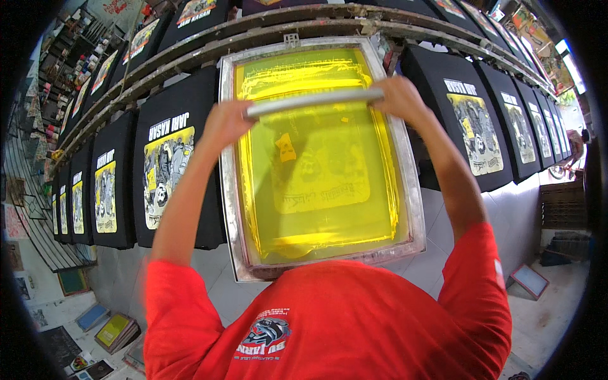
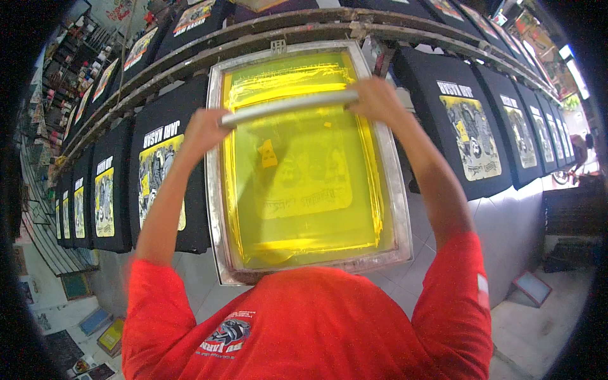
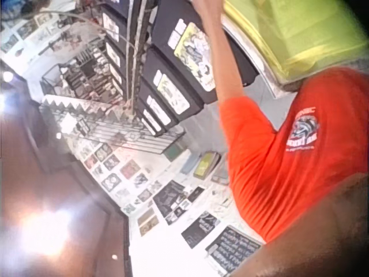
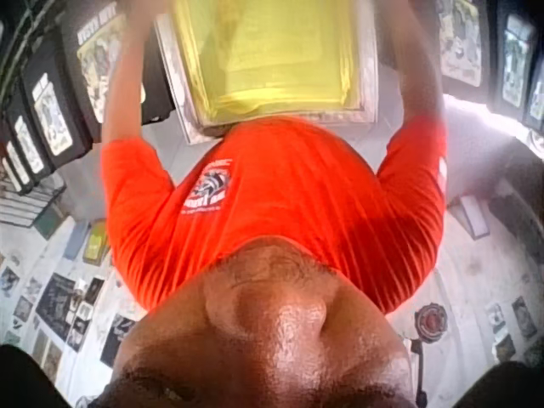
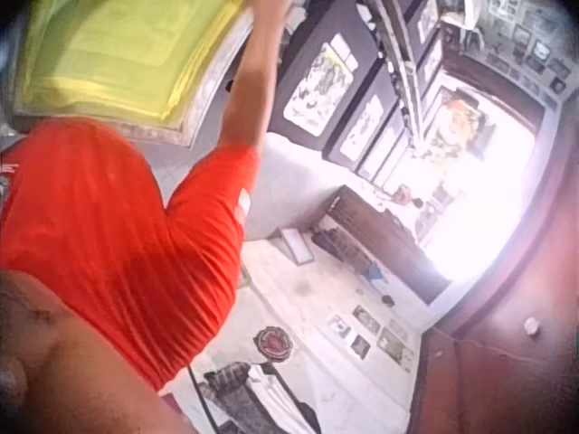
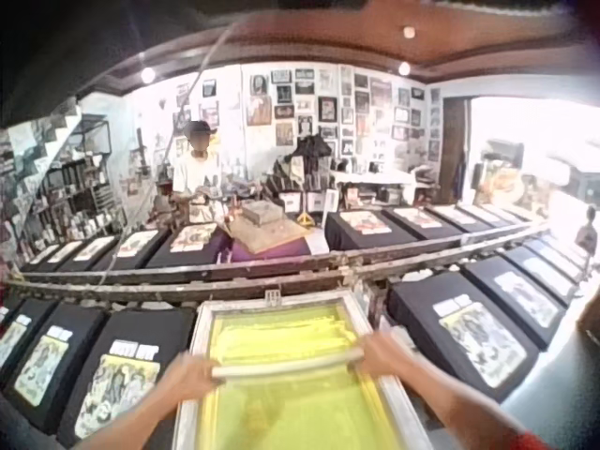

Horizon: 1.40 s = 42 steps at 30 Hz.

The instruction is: The person performs screen printing on a black t-shirt using a yellow screen and a squeegee. They repeatedly pull the squeegee across the screen to apply yellow ink to the fabric. After several passes, the person lifts the screen and moves it to a nearby table.

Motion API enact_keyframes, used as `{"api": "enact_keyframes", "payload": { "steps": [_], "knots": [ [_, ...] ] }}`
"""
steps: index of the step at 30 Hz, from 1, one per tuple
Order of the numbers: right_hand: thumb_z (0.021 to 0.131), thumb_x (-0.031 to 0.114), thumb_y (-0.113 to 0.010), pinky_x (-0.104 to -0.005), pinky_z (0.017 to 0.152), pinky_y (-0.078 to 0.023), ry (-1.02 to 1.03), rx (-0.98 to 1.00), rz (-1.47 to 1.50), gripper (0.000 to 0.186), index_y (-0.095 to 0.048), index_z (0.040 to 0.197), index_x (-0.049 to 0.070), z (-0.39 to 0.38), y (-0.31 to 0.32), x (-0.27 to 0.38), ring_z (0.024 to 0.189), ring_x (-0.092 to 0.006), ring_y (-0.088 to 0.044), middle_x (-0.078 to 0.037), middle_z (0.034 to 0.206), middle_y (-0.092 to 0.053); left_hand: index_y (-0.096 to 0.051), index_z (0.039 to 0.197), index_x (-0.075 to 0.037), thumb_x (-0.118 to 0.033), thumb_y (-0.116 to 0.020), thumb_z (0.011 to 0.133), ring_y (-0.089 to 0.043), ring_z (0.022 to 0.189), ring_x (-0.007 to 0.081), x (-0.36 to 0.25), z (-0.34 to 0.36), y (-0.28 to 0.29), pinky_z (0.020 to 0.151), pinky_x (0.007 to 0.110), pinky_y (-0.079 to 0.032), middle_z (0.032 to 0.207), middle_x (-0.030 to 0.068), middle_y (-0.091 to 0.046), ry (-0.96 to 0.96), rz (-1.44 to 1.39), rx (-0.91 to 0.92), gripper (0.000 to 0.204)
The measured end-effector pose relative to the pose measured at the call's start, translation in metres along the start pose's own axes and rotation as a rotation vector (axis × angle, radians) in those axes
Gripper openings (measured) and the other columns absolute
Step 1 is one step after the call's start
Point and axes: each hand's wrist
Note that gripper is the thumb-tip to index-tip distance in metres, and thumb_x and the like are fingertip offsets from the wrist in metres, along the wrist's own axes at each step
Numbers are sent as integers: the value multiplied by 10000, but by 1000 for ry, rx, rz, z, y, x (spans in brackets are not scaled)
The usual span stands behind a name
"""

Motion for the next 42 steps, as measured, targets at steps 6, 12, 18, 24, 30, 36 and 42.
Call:
{"api": "enact_keyframes", "payload": {
  "steps": [6, 12, 18, 24, 30, 36, 42],
  "knots": [
    [655, 124, -724, -418, 792, -538, -41, -156, 223, 345, -712, 1000, 101, -219, -24, 74, 909, -313, -666, -114, 951, -698, -676, 945, -64, -35, -669, 711, -651, 833, 361, -98, -188, -16, 724, 447, -535, 889, 143, -681, -76, -102, -53, 235],
    [626, 115, -759, -417, 903, -489, -7, -207, 144, 471, -661, 1086, 83, -332, -81, 115, 1049, -288, -614, -85, 1106, -656, -630, 1101, -33, -42, -724, 652, -605, 1066, 318, -135, -304, -71, 923, 404, -494, 1101, 126, -649, -76, -88, -13, 459],
    [661, 270, -817, -421, 975, -450, 2, -194, 224, 590, -624, 1175, 55, -360, -84, 133, 1165, -312, -558, -123, 1226, -608, -562, 1220, -10, -402, -848, 613, -525, 1165, 353, -144, -335, -95, 1002, 431, -433, 1211, 162, -580, -113, -66, -40, 778],
    [784, 325, -763, -410, 1038, -416, -248, -470, 224, 605, -585, 1258, -6, -369, -84, 110, 1235, -340, -532, -197, 1308, -577, -523, 1268, 11, -399, -773, 761, -497, 1188, 368, -119, -346, -91, 1036, 450, -388, 1270, 183, -547, 79, 35, -374, 699],
    [951, 404, -547, -458, 894, -476, -826, -227, 802, 486, -652, 1079, -53, -348, -133, 17, 1005, -420, -632, -281, 1015, -659, -582, 1126, 79, -430, -543, 954, -603, 997, 381, -28, -338, -115, 866, 417, -455, 1060, 240, -643, 953, -689, -177, 538],
    [998, 424, -426, -502, 830, -460, -910, -279, 587, 543, -666, 981, -63, -334, -99, 51, 949, -472, -612, -314, 947, -646, -633, 970, 78, -467, -460, 990, -621, 852, 347, -58, -326, -79, 802, 413, -464, 897, 223, -667, 994, -548, -226, 572],
    [1011, 405, -390, -500, 828, -457, -950, -240, 639, 542, -668, 1018, -60, -349, -88, 83, 950, -466, -617, -305, 979, -654, -626, 963, 67, -426, -432, 1007, -610, 834, 383, -39, -364, -59, 783, 425, -460, 873, 242, -646, 947, -553, -222, 531]
  ]
}}
Point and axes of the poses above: each hand's wrist, its own z-axis towards the middle knuckle, its own y-axis out of the back of the hand, x = y × z
